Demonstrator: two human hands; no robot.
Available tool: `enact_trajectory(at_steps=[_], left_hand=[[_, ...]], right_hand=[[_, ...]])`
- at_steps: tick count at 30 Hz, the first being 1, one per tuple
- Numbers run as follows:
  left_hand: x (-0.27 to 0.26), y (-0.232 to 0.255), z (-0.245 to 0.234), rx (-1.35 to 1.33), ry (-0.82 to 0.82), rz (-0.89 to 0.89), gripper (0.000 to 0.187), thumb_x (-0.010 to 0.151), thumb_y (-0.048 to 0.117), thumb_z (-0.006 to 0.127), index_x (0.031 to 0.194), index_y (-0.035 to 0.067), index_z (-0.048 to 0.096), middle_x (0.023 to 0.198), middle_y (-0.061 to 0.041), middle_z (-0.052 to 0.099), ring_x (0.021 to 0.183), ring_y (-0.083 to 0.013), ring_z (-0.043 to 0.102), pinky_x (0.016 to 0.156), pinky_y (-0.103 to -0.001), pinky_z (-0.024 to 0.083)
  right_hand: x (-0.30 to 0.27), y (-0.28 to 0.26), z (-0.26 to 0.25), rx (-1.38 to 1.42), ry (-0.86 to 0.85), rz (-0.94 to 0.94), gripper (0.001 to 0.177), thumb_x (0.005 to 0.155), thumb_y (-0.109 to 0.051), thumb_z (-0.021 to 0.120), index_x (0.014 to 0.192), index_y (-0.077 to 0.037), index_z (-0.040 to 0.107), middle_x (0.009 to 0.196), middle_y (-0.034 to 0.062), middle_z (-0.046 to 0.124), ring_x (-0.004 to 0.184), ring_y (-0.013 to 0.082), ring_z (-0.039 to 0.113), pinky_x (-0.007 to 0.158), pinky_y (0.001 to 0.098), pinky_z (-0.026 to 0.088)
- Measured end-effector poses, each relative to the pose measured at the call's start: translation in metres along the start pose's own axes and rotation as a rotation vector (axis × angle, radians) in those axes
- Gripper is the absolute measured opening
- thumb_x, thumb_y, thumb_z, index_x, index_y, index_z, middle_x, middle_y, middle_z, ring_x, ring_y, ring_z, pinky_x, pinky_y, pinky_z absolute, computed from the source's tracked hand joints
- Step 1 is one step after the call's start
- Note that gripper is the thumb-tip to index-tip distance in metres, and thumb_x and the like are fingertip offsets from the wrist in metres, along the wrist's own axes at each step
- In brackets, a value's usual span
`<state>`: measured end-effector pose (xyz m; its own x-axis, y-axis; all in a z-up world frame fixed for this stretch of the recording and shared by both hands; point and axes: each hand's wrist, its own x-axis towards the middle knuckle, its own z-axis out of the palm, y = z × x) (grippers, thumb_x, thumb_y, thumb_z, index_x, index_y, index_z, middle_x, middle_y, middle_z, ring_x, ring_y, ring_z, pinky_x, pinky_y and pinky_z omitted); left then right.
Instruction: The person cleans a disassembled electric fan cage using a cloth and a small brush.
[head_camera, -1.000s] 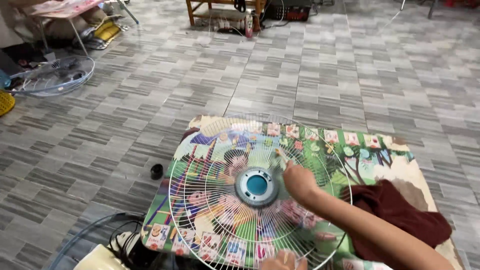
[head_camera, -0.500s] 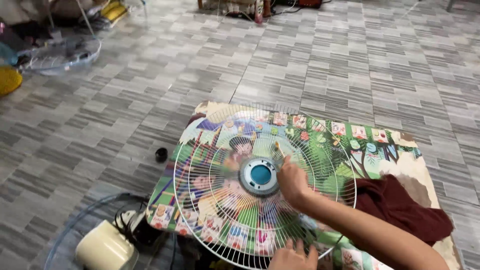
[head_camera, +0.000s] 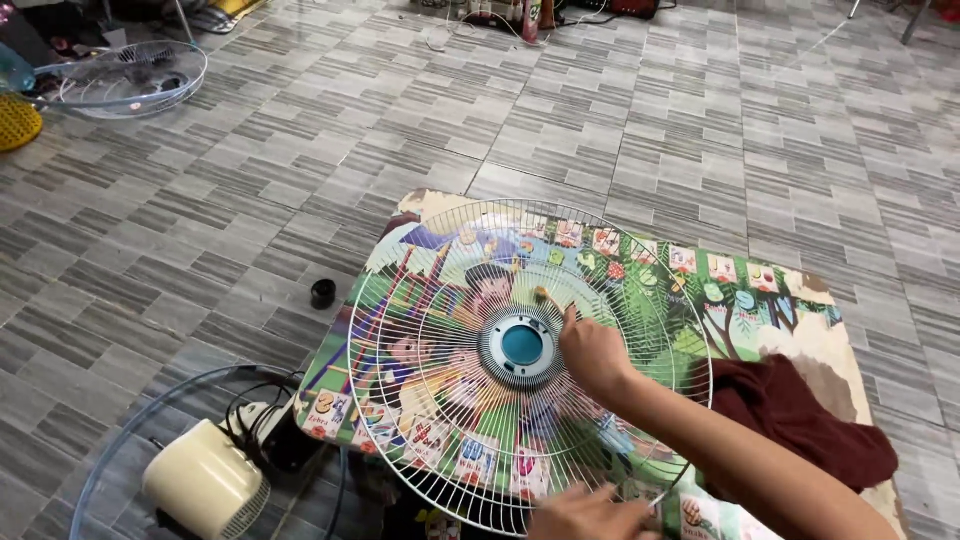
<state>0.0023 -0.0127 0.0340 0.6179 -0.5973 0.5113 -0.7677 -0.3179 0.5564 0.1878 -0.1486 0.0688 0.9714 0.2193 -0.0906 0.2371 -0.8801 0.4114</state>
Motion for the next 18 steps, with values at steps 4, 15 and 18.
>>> enact_trajectory(at_steps=[4, 15, 18], left_hand=[[-0.021, -0.024, -0.117, -0.054, -0.114, 0.024, 0.049, 0.105, 0.053, 0.062, 0.132, 0.013, 0.073, 0.120, -0.022, 0.074, 0.117, -0.0410, 0.069, 0.089, -0.055, 0.059], [-0.044, -0.037, -0.134, -0.070, -0.425, -0.064, 0.027, 0.082, 0.013, 0.077, 0.109, 0.012, 0.074, 0.104, -0.005, 0.074, 0.103, -0.0272, 0.073, 0.109, -0.050, 0.048], [-0.042, -0.039, -0.124, -0.008, -0.486, -0.091, 0.029, 0.081, 0.014, 0.077, 0.109, 0.016, 0.075, 0.103, -0.006, 0.074, 0.092, -0.0299, 0.071, 0.086, -0.044, 0.058]], right_hand=[[-0.025, -0.010, -0.017, 0.032, -0.103, -0.104, 0.065, 0.094, -0.008, 0.053, 0.154, 0.007, 0.034, 0.091, 0.0151, 0.070, 0.062, 0.0201, 0.068, 0.047, 0.0308, 0.054], [0.037, 0.021, -0.006, 0.151, -0.004, 0.035, 0.044, 0.104, -0.012, 0.043, 0.147, 0.001, 0.046, 0.081, 0.0117, 0.073, 0.067, 0.0256, 0.073, 0.054, 0.0377, 0.058], [0.028, -0.003, -0.002, 0.182, -0.153, 0.051, 0.050, 0.104, -0.010, 0.040, 0.151, 0.007, 0.037, 0.081, 0.0145, 0.074, 0.066, 0.0266, 0.075, 0.054, 0.0381, 0.060]])
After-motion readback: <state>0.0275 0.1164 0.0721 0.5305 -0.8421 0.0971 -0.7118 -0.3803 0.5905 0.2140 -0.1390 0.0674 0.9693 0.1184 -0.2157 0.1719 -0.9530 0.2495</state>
